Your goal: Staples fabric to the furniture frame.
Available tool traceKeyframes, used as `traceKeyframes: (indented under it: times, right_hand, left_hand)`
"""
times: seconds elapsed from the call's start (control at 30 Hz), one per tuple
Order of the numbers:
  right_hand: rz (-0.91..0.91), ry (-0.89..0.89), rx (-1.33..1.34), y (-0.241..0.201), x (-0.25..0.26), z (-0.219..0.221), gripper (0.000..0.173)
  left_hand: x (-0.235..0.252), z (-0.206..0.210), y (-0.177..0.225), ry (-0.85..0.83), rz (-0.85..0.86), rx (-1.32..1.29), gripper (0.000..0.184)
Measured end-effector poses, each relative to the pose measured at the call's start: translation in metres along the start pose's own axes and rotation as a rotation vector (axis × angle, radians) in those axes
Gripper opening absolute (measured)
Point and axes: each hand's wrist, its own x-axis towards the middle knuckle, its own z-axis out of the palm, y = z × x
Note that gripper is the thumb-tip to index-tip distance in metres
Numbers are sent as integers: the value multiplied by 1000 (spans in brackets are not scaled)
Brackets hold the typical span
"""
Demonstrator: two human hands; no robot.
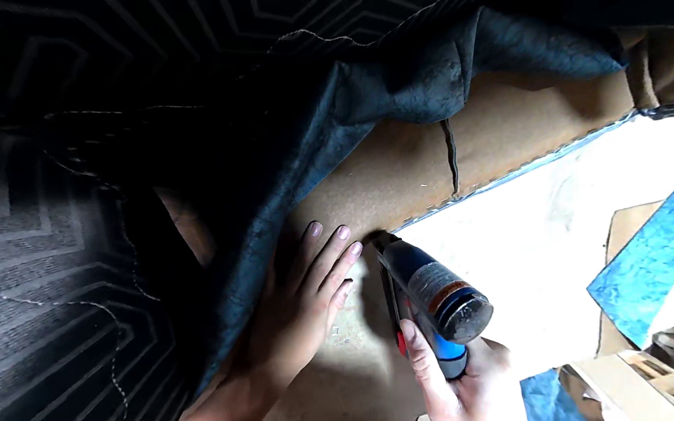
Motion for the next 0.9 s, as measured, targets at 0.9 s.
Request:
traceKeyframes:
  times: [0.9]
  right_hand:
    - [-6,-1,-64,-24,-22,32,46]
  left_hand:
    - [-37,-7,-2,-21,2,89,53]
